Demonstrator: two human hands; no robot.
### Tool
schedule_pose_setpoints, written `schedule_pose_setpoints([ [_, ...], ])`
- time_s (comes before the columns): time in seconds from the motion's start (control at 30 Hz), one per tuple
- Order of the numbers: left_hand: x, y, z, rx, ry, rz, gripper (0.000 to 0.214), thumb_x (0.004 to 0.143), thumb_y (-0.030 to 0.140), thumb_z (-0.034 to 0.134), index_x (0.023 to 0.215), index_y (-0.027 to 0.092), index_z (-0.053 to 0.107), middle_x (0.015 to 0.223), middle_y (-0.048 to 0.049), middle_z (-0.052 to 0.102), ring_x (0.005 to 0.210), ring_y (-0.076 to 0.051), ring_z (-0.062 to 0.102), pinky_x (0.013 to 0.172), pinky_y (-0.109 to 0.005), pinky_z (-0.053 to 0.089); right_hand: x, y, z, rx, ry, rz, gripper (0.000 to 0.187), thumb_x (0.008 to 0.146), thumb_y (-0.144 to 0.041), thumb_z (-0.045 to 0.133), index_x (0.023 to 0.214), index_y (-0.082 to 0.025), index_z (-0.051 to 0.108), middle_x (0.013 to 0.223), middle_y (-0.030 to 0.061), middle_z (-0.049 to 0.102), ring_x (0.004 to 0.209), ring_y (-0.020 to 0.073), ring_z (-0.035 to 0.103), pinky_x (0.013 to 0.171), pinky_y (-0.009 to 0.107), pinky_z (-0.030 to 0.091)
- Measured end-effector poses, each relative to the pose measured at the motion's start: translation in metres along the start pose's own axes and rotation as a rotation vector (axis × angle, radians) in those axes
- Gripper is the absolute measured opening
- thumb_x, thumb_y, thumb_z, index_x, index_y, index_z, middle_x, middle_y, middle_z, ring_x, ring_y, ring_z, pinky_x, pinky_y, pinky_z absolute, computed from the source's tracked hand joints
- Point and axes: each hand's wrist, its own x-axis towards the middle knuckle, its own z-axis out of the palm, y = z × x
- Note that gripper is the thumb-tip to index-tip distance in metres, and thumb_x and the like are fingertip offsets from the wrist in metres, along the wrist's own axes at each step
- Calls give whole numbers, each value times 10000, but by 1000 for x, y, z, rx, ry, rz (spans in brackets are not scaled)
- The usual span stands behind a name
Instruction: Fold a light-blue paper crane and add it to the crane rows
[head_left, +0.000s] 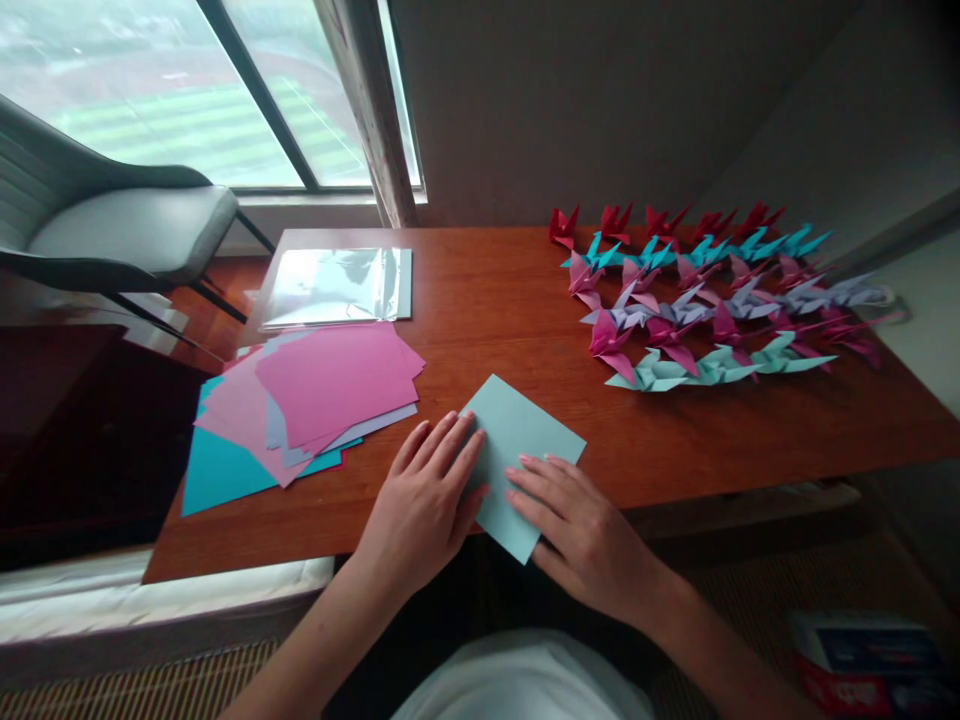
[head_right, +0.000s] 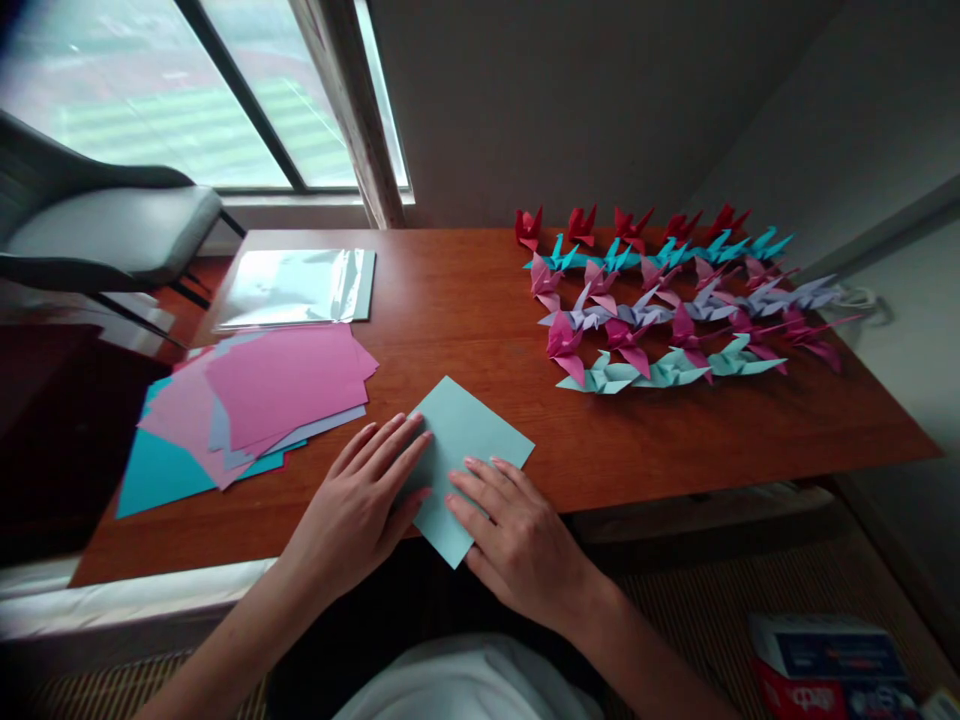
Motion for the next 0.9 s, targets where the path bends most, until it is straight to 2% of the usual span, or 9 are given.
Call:
schedule_pose_setpoints([
  [0.17,-5,7,-3,35,17,-37,534,983,412,513,1441,138,528,1590,-155,433,1471,-336,407,1193,-540,361,2,7,-5,18,140,-49,307,912,-70,548,1137,-223,692,1165,67,759,1190,241,658,1044,480,526],
  [0.27,-11,9,-7,39,32,-46,597,964,491,531,1428,115,540,1577,-185,440,1450,-368,431,1194,-584,333,-2,17,-7,43,172,-18,309,918,-48,533,1122,-221,687,1189,79,750,1202,231,656,1011,454,551],
  [0.43,-19,10,-11,6,31,5,744,904,643,564,1429,117,539,1553,-219,461,1437,-395,441,1208,-632,271,-12,28,-10,63,161,36,289,924,-46,541,1123,-204,677,1270,99,722,1286,241,616,1059,471,529],
  [0.53,-17,6,-14,-97,26,54,629,919,558,599,1406,162,553,1542,-191,488,1427,-374,462,1217,-649,242,-12,33,-14,149,149,26,217,931,-97,599,1094,-209,689,1235,91,738,1259,240,638,1046,453,540],
  [0.67,-10,-3,-19,-359,90,55,386,941,337,622,1300,196,611,1334,-122,689,1263,-275,631,1188,-533,373,-9,38,-18,318,190,124,191,959,-147,593,1086,-232,709,1093,57,781,1102,204,718,978,379,577],
  [0.77,-5,-9,-19,-530,139,-72,242,965,268,593,1188,200,659,1128,-72,767,1089,-203,711,1007,-359,541,-5,39,-18,337,257,301,166,962,-201,602,1058,-240,731,1002,38,795,946,185,757,864,308,602],
  [0.83,-3,-10,-15,-581,152,-178,222,984,233,562,1186,208,652,1067,-50,772,993,-165,729,868,-272,572,0,39,-17,335,310,406,152,955,-241,617,1047,-238,738,996,38,799,918,190,762,822,288,599],
  [0.9,0,-8,-12,-561,208,-256,325,991,218,553,1314,208,575,1078,-52,765,930,-148,732,819,-252,572,6,38,-16,336,344,481,167,953,-272,620,1065,-232,737,1033,46,796,938,200,757,820,287,588],
])
